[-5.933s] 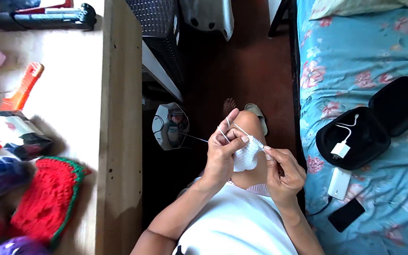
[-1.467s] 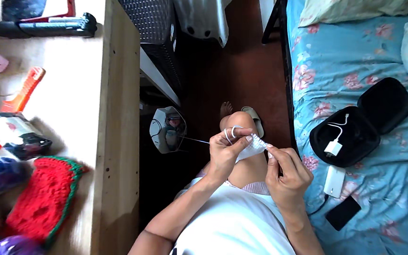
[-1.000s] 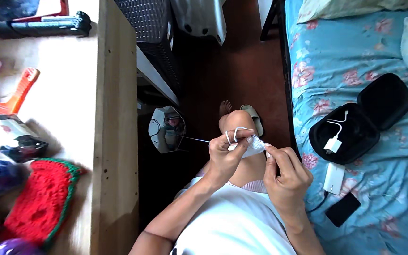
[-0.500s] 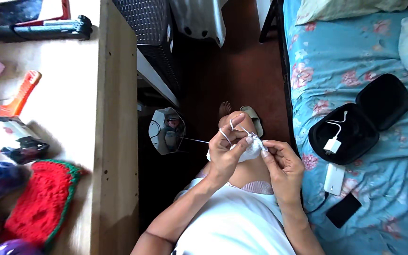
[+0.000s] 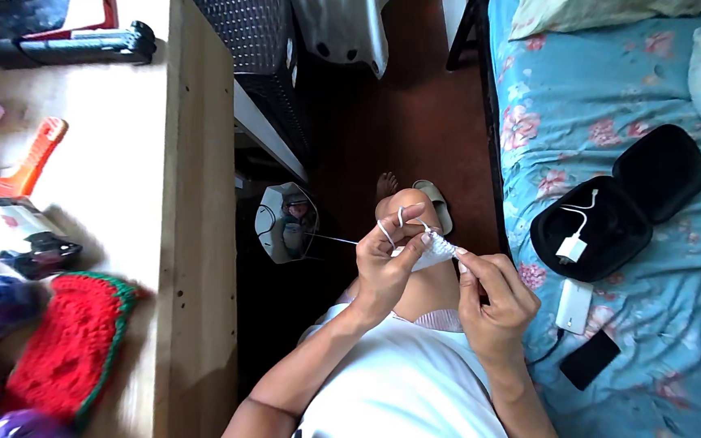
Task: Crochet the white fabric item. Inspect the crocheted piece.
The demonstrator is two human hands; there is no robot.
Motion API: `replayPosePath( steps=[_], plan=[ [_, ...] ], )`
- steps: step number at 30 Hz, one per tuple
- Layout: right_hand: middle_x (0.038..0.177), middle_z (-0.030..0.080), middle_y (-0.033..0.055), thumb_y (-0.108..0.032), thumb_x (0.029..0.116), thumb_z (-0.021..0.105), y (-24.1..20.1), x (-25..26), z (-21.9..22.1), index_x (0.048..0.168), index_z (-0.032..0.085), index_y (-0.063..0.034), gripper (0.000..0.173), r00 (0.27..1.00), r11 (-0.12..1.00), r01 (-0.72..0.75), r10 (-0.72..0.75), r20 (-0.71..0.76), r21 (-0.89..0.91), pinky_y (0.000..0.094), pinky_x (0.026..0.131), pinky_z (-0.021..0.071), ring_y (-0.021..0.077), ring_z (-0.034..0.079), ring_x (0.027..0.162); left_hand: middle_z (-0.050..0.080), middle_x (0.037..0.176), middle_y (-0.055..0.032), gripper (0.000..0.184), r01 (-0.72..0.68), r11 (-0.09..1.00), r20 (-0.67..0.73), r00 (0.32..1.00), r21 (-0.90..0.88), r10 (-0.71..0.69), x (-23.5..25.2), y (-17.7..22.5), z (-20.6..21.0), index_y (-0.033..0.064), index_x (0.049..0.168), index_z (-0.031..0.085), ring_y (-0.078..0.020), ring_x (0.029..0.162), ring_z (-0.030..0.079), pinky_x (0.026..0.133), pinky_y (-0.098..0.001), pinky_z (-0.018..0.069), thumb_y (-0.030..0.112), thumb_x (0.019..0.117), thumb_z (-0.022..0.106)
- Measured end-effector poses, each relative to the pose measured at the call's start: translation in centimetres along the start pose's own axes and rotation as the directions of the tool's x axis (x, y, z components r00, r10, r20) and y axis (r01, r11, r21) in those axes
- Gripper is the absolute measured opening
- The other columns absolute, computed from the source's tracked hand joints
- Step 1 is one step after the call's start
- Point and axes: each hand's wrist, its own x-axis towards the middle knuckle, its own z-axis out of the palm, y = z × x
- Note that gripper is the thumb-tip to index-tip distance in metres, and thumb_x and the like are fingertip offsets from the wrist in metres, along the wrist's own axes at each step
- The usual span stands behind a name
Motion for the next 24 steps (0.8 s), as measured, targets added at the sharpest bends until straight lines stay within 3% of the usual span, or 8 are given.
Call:
replayPosePath(
  steps=[6,12,15,18,21,24],
  plan=[
    [0.078,0.069,0.0111,-0.005,0.0940,0.061,-0.39,0.19,-0.21,0.097,0.081,-0.0037,0.021,0.999,0.992,0.035,-0.033,0.014,-0.125,0.0234,0.058,0.0473,0.0166,0.063,0.069,0.075,0.096,-0.0032,0.037,-0.156,0.979,0.043,0.987,0.128,0.152,-0.21,-0.39,-0.13,-0.0058,0.124,0.065,-0.0081,0.086,0.072,0.082,-0.0283,0.0615,-0.011,0.0866,0.066],
    [0.077,0.069,0.0105,-0.005,0.0932,0.060,-0.56,0.55,-0.48,0.097,0.082,-0.0057,0.023,0.996,0.980,0.080,-0.073,0.048,-0.182,0.0264,0.055,0.0459,0.0188,0.062,0.065,0.074,0.092,-0.0055,0.038,-0.269,0.940,0.113,0.962,0.208,0.250,-0.03,-0.63,-0.55,-0.0085,0.125,0.064,-0.0064,0.083,0.070,0.081,-0.0257,0.0596,-0.012,0.0869,0.065],
    [0.077,0.070,0.0106,-0.005,0.0933,0.059,-0.54,0.64,-0.48,0.097,0.082,-0.0064,0.023,0.995,0.976,0.097,-0.087,0.056,-0.195,0.0274,0.054,0.0456,0.0199,0.062,0.064,0.073,0.095,-0.0104,0.037,-0.338,0.903,0.158,0.939,0.265,0.305,-0.02,-0.66,-0.75,-0.0102,0.125,0.063,-0.0087,0.086,0.071,0.083,-0.0266,0.0594,-0.011,0.0885,0.063],
    [0.078,0.069,0.0111,-0.005,0.0930,0.059,-0.55,0.59,-0.28,0.097,0.082,-0.0051,0.023,0.997,0.987,0.068,-0.060,0.058,-0.147,0.0257,0.055,0.0464,0.0182,0.062,0.066,0.073,0.098,-0.0139,0.040,-0.405,0.859,0.183,0.913,0.315,0.364,0.01,-0.74,-0.73,-0.0106,0.128,0.061,-0.0104,0.089,0.071,0.085,-0.0272,0.0589,-0.012,0.0882,0.063],
    [0.080,0.068,0.0099,-0.006,0.0950,0.060,-0.10,0.34,0.09,0.099,0.080,-0.0034,0.021,0.996,1.000,-0.017,0.016,0.083,0.006,0.0193,0.060,0.0492,0.0110,0.062,0.069,0.073,0.096,-0.0121,0.044,-0.398,0.859,0.182,0.916,0.321,0.357,0.08,-0.63,-0.73,-0.0106,0.131,0.059,-0.0096,0.087,0.070,0.085,-0.0270,0.0585,-0.012,0.0872,0.064],
    [0.079,0.067,0.0094,-0.005,0.0943,0.061,-0.11,0.16,0.38,0.097,0.080,-0.0017,0.020,0.997,0.998,-0.045,0.041,0.068,0.046,0.0166,0.060,0.0483,0.0090,0.061,0.068,0.073,0.095,-0.0113,0.046,-0.389,0.869,0.176,0.920,0.306,0.350,0.09,-0.74,-0.73,-0.0106,0.132,0.058,-0.0096,0.086,0.070,0.084,-0.0271,0.0586,-0.012,0.0864,0.064]
  ],
)
